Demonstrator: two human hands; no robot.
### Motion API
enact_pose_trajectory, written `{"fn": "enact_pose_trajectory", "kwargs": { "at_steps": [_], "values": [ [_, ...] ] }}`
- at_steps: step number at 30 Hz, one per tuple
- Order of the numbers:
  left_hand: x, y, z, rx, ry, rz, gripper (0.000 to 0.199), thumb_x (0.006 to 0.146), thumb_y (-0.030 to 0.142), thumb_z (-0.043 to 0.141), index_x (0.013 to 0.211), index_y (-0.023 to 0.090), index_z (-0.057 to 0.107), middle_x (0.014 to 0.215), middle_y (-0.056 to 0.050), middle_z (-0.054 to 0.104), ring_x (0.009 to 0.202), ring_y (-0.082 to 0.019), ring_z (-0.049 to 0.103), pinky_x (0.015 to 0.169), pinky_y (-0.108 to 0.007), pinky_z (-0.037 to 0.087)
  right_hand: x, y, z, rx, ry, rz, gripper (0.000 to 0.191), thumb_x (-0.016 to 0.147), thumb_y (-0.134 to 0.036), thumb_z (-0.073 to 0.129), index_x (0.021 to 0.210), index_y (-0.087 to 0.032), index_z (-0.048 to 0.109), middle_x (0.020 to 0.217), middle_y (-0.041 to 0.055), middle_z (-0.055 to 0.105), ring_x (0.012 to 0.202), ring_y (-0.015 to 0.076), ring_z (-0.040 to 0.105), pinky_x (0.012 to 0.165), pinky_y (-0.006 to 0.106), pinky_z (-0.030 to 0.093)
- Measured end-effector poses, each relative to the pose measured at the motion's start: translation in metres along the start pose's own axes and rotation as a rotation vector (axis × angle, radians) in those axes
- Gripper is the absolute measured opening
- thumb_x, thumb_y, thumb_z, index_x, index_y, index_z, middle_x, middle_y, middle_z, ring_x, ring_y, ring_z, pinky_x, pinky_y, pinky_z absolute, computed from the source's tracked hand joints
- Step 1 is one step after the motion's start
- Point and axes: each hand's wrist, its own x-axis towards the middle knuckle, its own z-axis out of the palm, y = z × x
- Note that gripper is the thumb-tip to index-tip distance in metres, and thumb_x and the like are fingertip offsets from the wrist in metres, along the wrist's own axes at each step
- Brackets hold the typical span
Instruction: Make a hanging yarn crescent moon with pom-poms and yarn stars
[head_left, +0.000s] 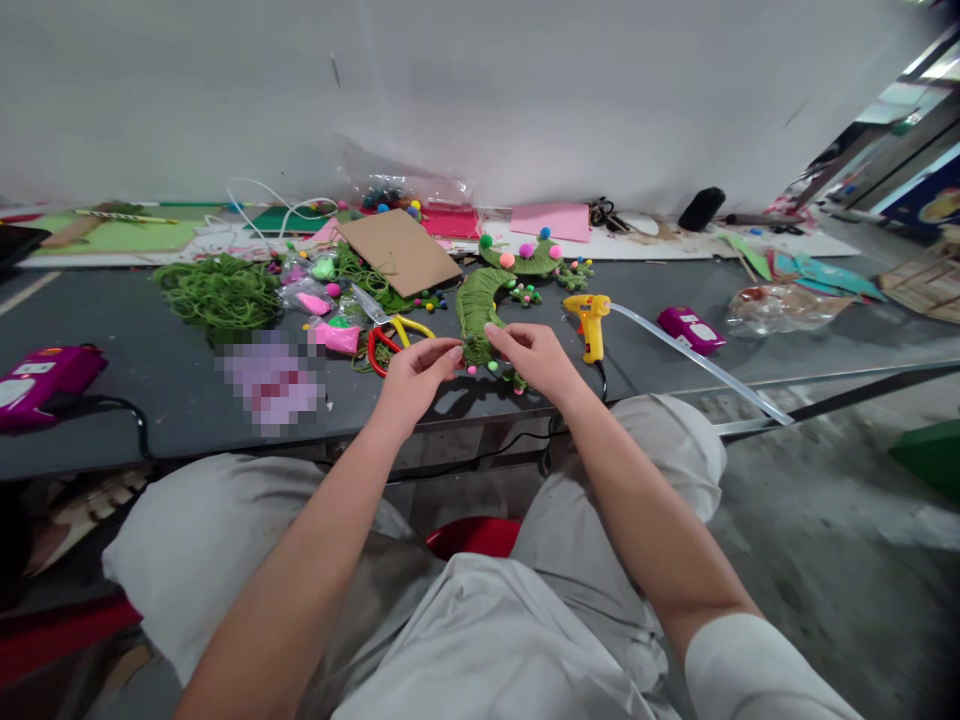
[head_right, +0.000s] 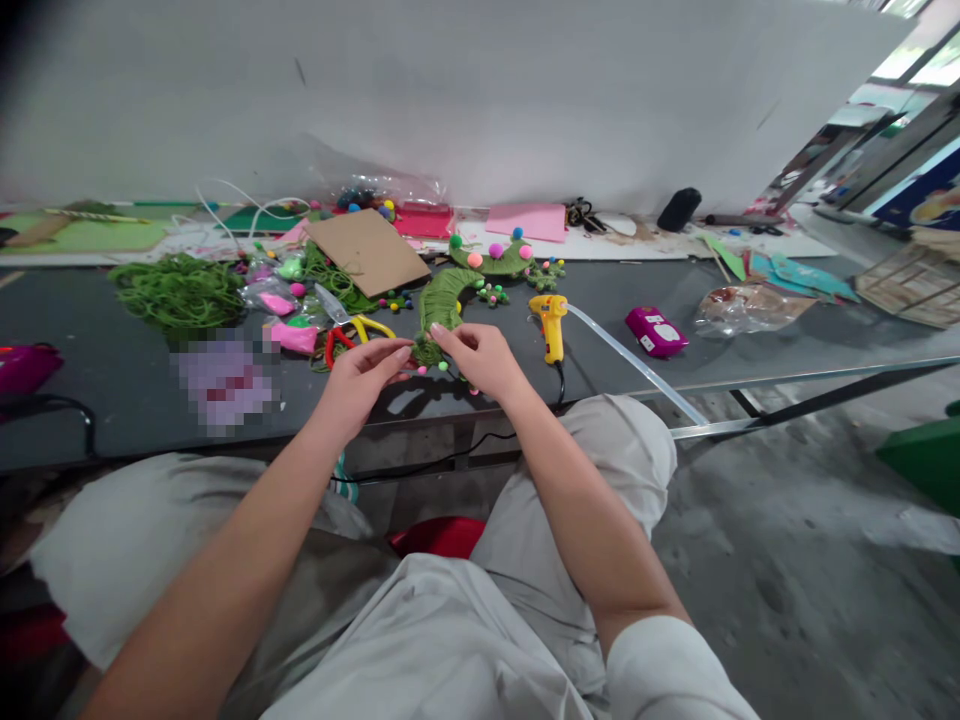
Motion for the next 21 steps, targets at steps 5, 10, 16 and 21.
{"fn": "enact_pose_trajectory", "kwargs": {
  "at_steps": [5,10,16,21],
  "values": [
    [-0.001,0.002,-0.001,0.050,0.004,0.039,0.042,0.077,0.049,0.077,0.104,0.018,0.073,0.098,-0.008,0.077,0.090,-0.023,0.072,0.083,-0.038,0.058,0.000,0.000,-0.005,-0.009,0.017,0.010,0.059,0.087,-0.071,0.052,0.061,-0.018,0.053,0.057,-0.0028,0.040,0.056,0.0103,0.033,0.052,0.027,0.026],
    [-0.006,0.006,-0.004,0.064,-0.014,0.111,0.042,0.077,0.046,0.079,0.106,0.016,0.073,0.097,-0.008,0.077,0.092,-0.023,0.072,0.092,-0.041,0.057,-0.005,-0.003,-0.009,0.045,-0.010,0.040,0.050,0.085,-0.063,0.061,0.069,-0.016,0.063,0.061,-0.0006,0.054,0.058,0.0110,0.042,0.054,0.025,0.033],
    [-0.012,0.011,-0.009,0.212,-0.007,0.200,0.038,0.080,0.043,0.078,0.106,0.016,0.074,0.097,-0.008,0.077,0.090,-0.022,0.072,0.088,-0.037,0.057,-0.011,-0.003,-0.010,0.093,-0.099,0.015,0.039,0.085,-0.054,0.065,0.084,-0.015,0.070,0.073,0.0020,0.065,0.065,0.0131,0.054,0.061,0.025,0.042],
    [-0.021,0.015,-0.012,0.543,-0.033,0.405,0.026,0.089,0.038,0.067,0.108,0.021,0.073,0.108,-0.007,0.075,0.100,-0.022,0.069,0.094,-0.037,0.053,-0.012,0.004,-0.012,-0.006,-0.121,-0.004,0.034,0.085,-0.047,0.066,0.092,-0.014,0.072,0.075,0.0023,0.066,0.061,0.0121,0.051,0.057,0.025,0.040]
  ]
}}
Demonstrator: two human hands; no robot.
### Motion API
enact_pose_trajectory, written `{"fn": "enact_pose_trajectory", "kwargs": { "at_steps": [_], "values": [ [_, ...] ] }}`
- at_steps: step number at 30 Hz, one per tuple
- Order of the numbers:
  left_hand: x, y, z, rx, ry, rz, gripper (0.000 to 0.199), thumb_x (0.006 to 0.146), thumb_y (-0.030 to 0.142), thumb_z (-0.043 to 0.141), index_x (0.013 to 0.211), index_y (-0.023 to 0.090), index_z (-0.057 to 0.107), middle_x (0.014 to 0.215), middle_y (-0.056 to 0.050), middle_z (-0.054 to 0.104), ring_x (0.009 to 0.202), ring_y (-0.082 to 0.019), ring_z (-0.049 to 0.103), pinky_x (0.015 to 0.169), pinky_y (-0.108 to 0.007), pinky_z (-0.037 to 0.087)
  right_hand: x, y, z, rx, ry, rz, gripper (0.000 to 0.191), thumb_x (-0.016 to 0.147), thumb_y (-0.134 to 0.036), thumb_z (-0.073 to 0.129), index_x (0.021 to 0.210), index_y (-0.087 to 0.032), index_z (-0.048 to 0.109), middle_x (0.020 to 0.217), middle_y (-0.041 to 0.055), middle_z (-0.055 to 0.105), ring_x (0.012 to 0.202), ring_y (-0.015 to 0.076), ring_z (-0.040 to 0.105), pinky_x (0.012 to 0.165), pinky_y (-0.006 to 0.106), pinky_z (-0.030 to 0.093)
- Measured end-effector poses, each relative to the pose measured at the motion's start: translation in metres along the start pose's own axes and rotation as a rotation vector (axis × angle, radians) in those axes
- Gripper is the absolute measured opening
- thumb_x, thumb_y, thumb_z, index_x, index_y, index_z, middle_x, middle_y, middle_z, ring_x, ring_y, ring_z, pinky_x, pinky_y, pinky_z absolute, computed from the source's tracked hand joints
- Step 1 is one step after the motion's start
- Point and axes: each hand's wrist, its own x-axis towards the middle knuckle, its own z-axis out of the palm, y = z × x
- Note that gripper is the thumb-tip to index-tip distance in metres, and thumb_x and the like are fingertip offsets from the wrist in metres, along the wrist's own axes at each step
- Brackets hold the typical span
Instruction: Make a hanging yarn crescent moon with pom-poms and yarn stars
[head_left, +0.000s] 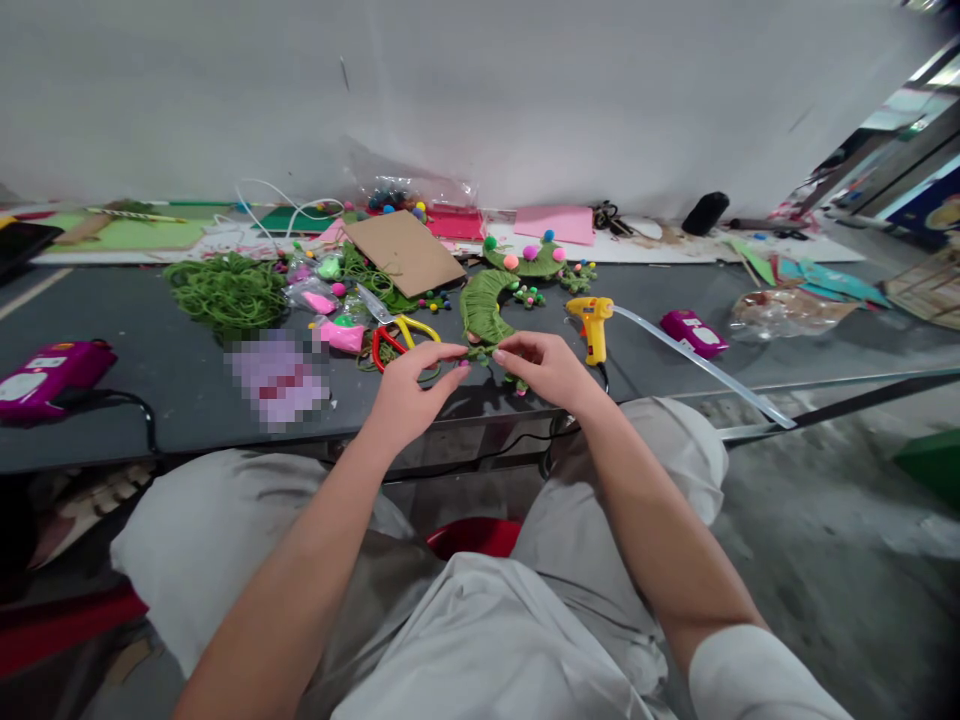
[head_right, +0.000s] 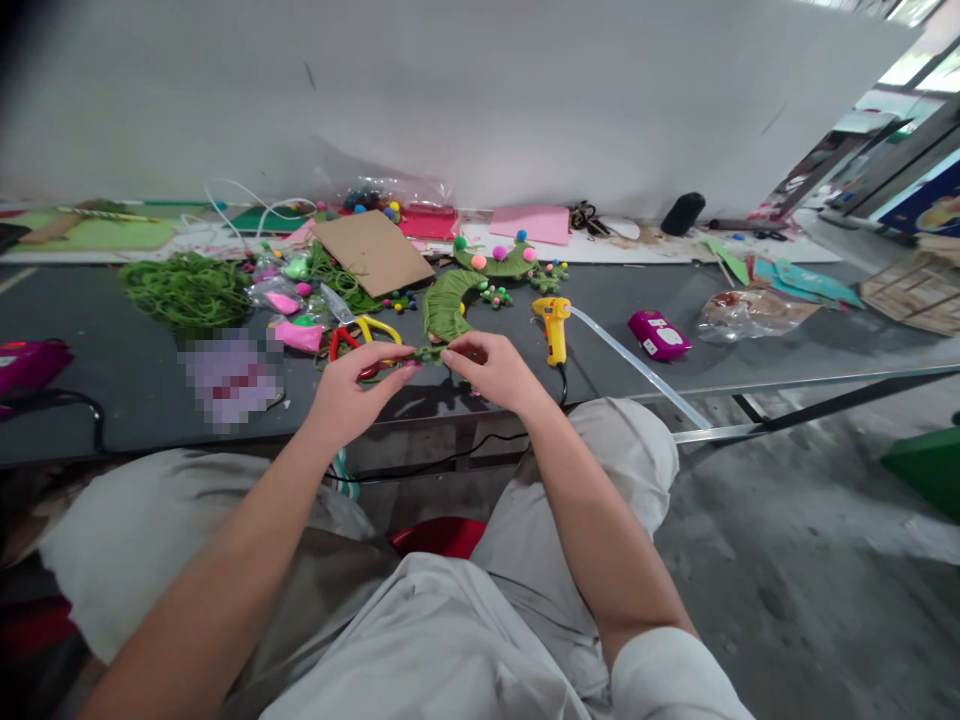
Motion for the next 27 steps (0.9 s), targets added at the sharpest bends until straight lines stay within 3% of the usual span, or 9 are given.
{"fn": "enact_pose_trajectory", "kwargs": {
  "at_steps": [5,13,27],
  "values": [
    [-0.010,-0.001,-0.001,0.212,-0.063,0.198,0.024,0.095,0.030,0.057,0.113,0.022,0.070,0.116,-0.009,0.072,0.110,-0.023,0.065,0.101,-0.039,0.048,-0.002,0.005,0.000,-0.135,-0.076,-0.044,0.026,0.087,-0.039,0.064,0.095,-0.016,0.072,0.083,0.0029,0.069,0.063,0.0119,0.052,0.062,0.026,0.042],
    [-0.020,-0.006,-0.003,0.369,-0.097,0.193,0.025,0.094,0.026,0.057,0.116,0.025,0.069,0.121,-0.007,0.071,0.113,-0.024,0.065,0.100,-0.041,0.047,-0.003,0.008,0.006,-0.389,-0.105,-0.197,0.019,0.087,-0.027,0.065,0.102,-0.016,0.071,0.095,0.0052,0.070,0.073,0.0138,0.055,0.071,0.027,0.042],
    [-0.038,-0.007,-0.012,0.462,-0.157,0.209,0.030,0.093,0.018,0.055,0.121,0.024,0.064,0.121,-0.007,0.069,0.109,-0.024,0.065,0.092,-0.038,0.050,-0.016,-0.009,0.019,-0.590,-0.153,-0.196,0.014,0.090,-0.027,0.066,0.100,-0.019,0.070,0.099,0.0068,0.067,0.093,0.0204,0.062,0.078,0.029,0.043]
  ]
}}
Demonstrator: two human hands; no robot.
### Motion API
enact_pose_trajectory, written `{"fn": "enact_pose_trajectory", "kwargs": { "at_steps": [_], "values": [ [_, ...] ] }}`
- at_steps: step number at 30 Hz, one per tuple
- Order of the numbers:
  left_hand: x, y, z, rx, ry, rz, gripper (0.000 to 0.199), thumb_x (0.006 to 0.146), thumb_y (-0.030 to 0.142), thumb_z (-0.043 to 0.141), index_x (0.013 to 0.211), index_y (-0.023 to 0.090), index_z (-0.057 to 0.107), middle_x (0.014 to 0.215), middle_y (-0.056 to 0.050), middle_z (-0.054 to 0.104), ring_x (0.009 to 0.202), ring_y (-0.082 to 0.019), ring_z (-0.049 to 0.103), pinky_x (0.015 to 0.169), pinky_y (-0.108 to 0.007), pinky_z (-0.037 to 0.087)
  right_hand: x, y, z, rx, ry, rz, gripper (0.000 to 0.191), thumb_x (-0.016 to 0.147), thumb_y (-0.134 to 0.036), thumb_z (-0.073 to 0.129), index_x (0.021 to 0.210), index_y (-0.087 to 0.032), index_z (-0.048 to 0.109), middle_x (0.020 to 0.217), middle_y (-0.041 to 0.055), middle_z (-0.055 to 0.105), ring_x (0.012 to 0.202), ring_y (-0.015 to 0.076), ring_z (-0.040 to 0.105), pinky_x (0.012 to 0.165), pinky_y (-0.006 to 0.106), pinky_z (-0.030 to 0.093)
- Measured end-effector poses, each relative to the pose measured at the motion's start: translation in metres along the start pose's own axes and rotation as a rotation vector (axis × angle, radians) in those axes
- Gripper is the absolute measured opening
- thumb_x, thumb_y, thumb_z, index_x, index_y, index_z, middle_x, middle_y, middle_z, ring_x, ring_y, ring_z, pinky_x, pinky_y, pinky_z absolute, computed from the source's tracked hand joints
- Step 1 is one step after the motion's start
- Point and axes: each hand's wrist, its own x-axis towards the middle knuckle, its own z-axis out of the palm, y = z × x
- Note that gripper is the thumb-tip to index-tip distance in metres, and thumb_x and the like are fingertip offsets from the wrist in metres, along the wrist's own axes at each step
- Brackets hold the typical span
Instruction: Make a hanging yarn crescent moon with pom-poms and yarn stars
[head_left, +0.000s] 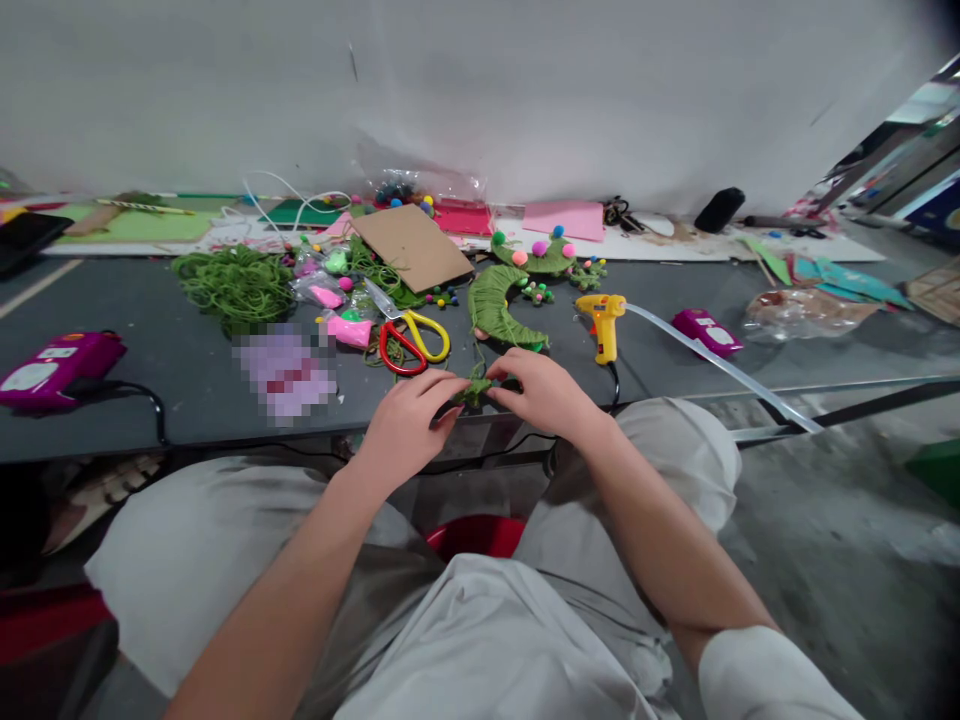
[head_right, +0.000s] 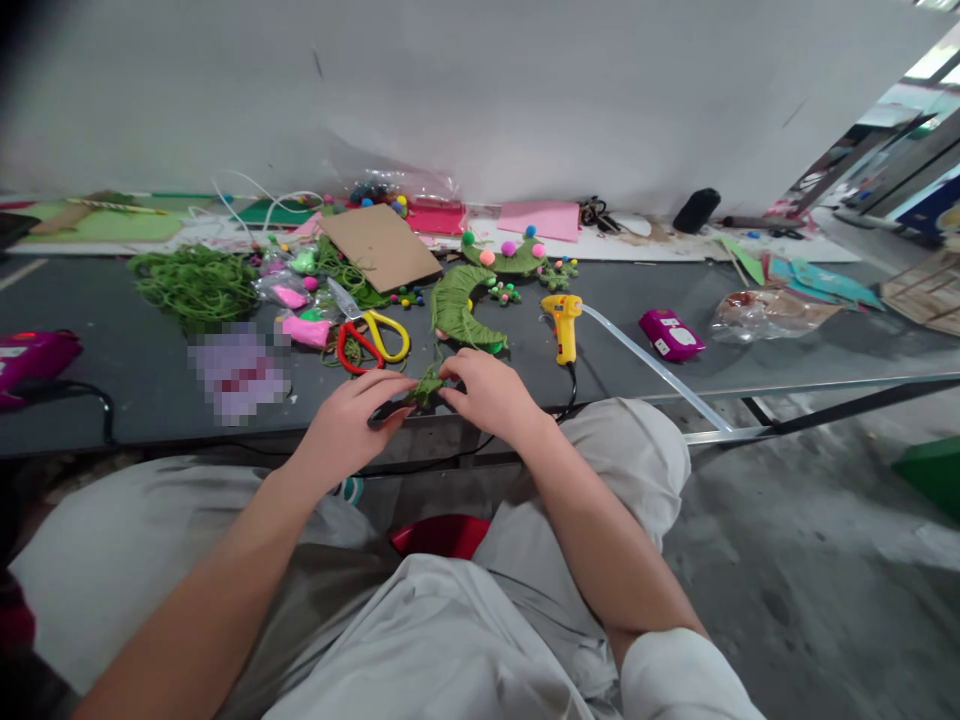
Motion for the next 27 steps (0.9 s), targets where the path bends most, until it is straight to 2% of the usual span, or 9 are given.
{"fn": "enact_pose_trajectory", "kwargs": {
  "at_steps": [3,10,16,21,27],
  "values": [
    [-0.001,-0.001,0.000,-0.025,-0.032,-0.015,0.031,0.093,0.019,0.054,0.122,0.022,0.063,0.123,-0.008,0.068,0.110,-0.025,0.065,0.095,-0.038,0.050,-0.003,-0.003,0.001,-0.059,-0.002,0.007,0.013,0.090,-0.027,0.066,0.100,-0.020,0.069,0.100,0.0069,0.067,0.097,0.0216,0.062,0.078,0.030,0.043],
    [0.002,0.002,-0.003,-0.048,-0.093,-0.098,0.041,0.091,0.034,0.060,0.129,0.020,0.058,0.130,-0.012,0.064,0.120,-0.031,0.060,0.100,-0.045,0.047,-0.008,0.000,-0.002,-0.134,-0.030,0.019,0.018,0.090,-0.028,0.067,0.106,-0.019,0.070,0.101,0.0076,0.067,0.100,0.0240,0.062,0.082,0.032,0.045],
    [0.004,-0.005,0.007,-0.096,-0.128,-0.069,0.051,0.089,0.031,0.062,0.137,0.020,0.053,0.143,-0.013,0.058,0.133,-0.031,0.052,0.111,-0.048,0.039,-0.008,-0.002,-0.004,-0.125,-0.090,-0.034,0.024,0.093,-0.025,0.063,0.114,-0.015,0.071,0.106,0.0111,0.065,0.103,0.0251,0.061,0.090,0.034,0.046],
    [0.008,-0.005,0.009,-0.097,-0.168,-0.079,0.046,0.089,0.029,0.059,0.134,0.018,0.054,0.134,-0.014,0.063,0.125,-0.030,0.057,0.107,-0.048,0.043,-0.006,-0.001,-0.004,-0.096,-0.100,-0.053,0.023,0.094,-0.027,0.063,0.113,-0.016,0.071,0.105,0.0105,0.064,0.102,0.0246,0.060,0.090,0.034,0.046],
    [0.011,-0.005,0.002,-0.126,-0.177,-0.088,0.044,0.091,0.028,0.058,0.133,0.018,0.055,0.133,-0.012,0.063,0.124,-0.029,0.057,0.107,-0.046,0.043,-0.003,0.003,-0.004,-0.021,-0.078,-0.070,0.021,0.094,-0.027,0.063,0.109,-0.016,0.072,0.104,0.0098,0.064,0.101,0.0228,0.060,0.090,0.033,0.045]
  ]
}}
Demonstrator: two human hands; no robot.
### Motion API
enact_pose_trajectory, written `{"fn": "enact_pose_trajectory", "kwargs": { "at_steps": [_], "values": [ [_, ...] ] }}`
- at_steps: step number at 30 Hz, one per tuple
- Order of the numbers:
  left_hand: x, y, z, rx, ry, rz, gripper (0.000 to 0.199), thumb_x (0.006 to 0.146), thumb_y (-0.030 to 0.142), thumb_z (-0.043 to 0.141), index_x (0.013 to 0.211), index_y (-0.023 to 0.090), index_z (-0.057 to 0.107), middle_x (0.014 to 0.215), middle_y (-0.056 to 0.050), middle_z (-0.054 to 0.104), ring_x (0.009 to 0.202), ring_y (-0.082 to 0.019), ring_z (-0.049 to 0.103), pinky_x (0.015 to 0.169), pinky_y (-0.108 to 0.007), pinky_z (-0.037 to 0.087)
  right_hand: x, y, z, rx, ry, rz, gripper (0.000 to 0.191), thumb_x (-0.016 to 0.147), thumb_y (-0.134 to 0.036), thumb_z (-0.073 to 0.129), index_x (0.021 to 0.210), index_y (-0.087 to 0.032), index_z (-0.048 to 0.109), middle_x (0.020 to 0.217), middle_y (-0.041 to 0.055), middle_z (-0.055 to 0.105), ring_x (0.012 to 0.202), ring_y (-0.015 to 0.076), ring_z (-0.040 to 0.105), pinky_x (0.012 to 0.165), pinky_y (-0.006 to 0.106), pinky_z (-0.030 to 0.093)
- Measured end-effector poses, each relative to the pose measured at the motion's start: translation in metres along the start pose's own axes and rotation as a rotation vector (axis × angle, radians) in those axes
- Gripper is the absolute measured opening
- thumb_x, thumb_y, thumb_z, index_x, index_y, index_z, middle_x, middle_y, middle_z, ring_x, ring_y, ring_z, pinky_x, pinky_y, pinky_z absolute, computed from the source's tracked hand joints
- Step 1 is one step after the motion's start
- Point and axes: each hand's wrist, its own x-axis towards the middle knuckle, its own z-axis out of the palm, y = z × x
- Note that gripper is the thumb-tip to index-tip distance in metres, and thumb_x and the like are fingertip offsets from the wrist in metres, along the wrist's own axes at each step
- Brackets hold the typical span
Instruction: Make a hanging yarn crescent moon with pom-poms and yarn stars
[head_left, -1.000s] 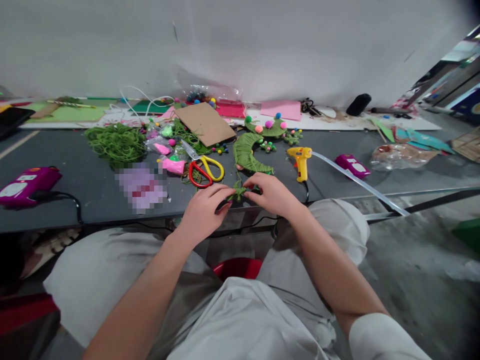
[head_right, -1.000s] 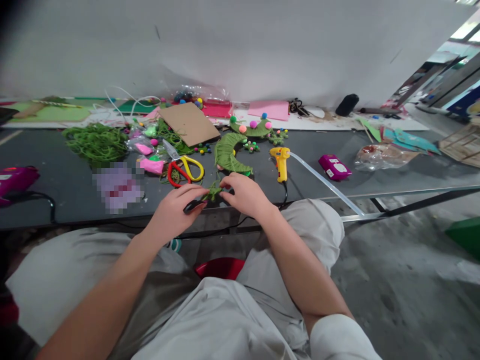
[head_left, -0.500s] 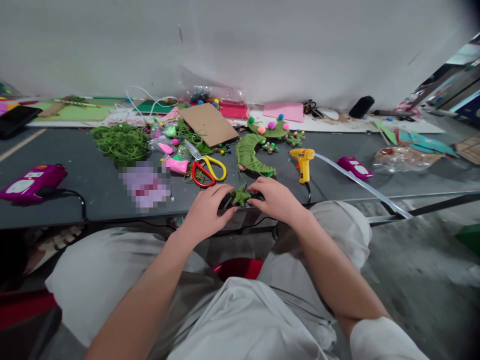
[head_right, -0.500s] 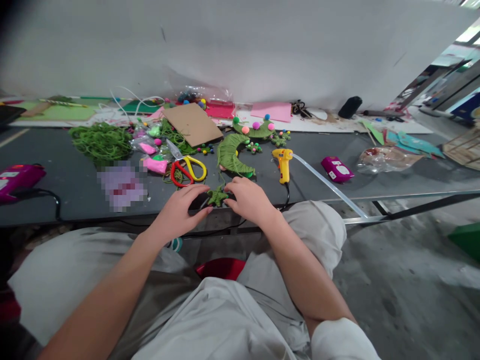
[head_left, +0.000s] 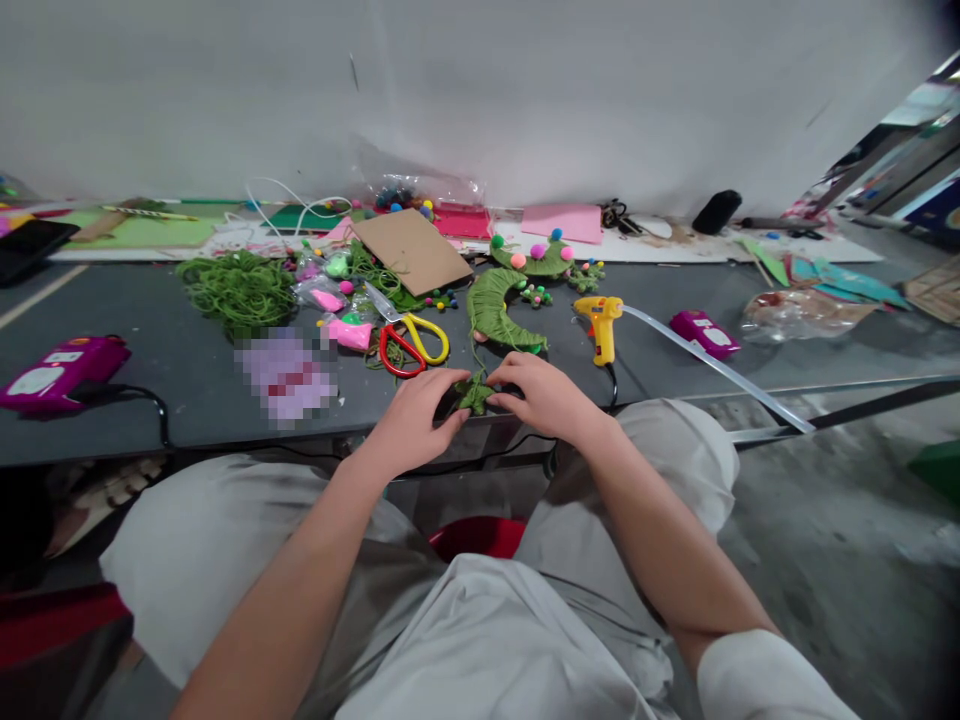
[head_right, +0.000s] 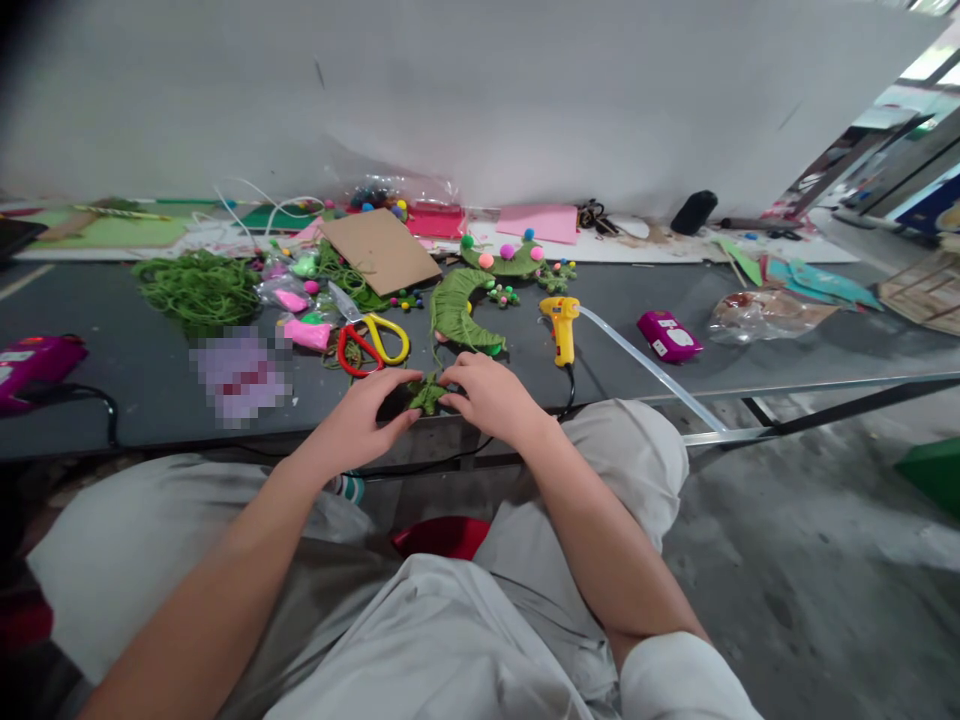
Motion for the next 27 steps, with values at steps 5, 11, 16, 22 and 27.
{"fn": "enact_pose_trajectory", "kwargs": {
  "at_steps": [5,11,16,22,27],
  "values": [
    [-0.004,-0.008,-0.012,-0.047,0.006,-0.015,0.045,0.090,0.030,0.061,0.133,0.020,0.055,0.134,-0.010,0.063,0.124,-0.027,0.058,0.107,-0.044,0.044,0.000,0.003,0.001,0.118,0.057,-0.012,0.031,0.091,-0.034,0.069,0.116,-0.016,0.070,0.105,0.0090,0.064,0.096,0.0209,0.061,0.084,0.031,0.047],
    [-0.013,-0.014,-0.021,-0.093,0.045,-0.093,0.044,0.088,0.031,0.063,0.130,0.020,0.057,0.134,-0.011,0.064,0.123,-0.029,0.060,0.106,-0.046,0.045,0.000,0.005,-0.001,0.158,0.109,0.020,0.029,0.090,-0.038,0.069,0.109,-0.017,0.071,0.101,0.0075,0.066,0.084,0.0182,0.061,0.076,0.030,0.046],
    [-0.014,-0.014,-0.025,-0.184,0.070,-0.134,0.043,0.088,0.032,0.064,0.129,0.019,0.058,0.133,-0.011,0.065,0.123,-0.028,0.060,0.108,-0.046,0.045,-0.001,0.005,0.000,0.158,0.097,0.010,0.029,0.090,-0.039,0.069,0.109,-0.017,0.071,0.101,0.0077,0.066,0.080,0.0168,0.060,0.074,0.029,0.046],
    [-0.014,-0.016,-0.026,-0.191,0.062,-0.139,0.043,0.088,0.033,0.064,0.129,0.019,0.058,0.133,-0.011,0.064,0.124,-0.027,0.059,0.110,-0.046,0.043,-0.001,0.007,0.000,0.142,0.104,0.010,0.028,0.092,-0.039,0.066,0.107,-0.017,0.071,0.101,0.0077,0.067,0.080,0.0167,0.059,0.074,0.029,0.045],
    [-0.019,-0.023,-0.027,-0.113,0.058,-0.113,0.043,0.089,0.035,0.064,0.129,0.022,0.059,0.133,-0.010,0.063,0.125,-0.027,0.057,0.110,-0.045,0.043,-0.002,0.007,0.000,0.141,0.121,0.001,0.026,0.094,-0.039,0.062,0.105,-0.017,0.071,0.098,0.0083,0.067,0.082,0.0174,0.060,0.075,0.030,0.046]
  ]
}}
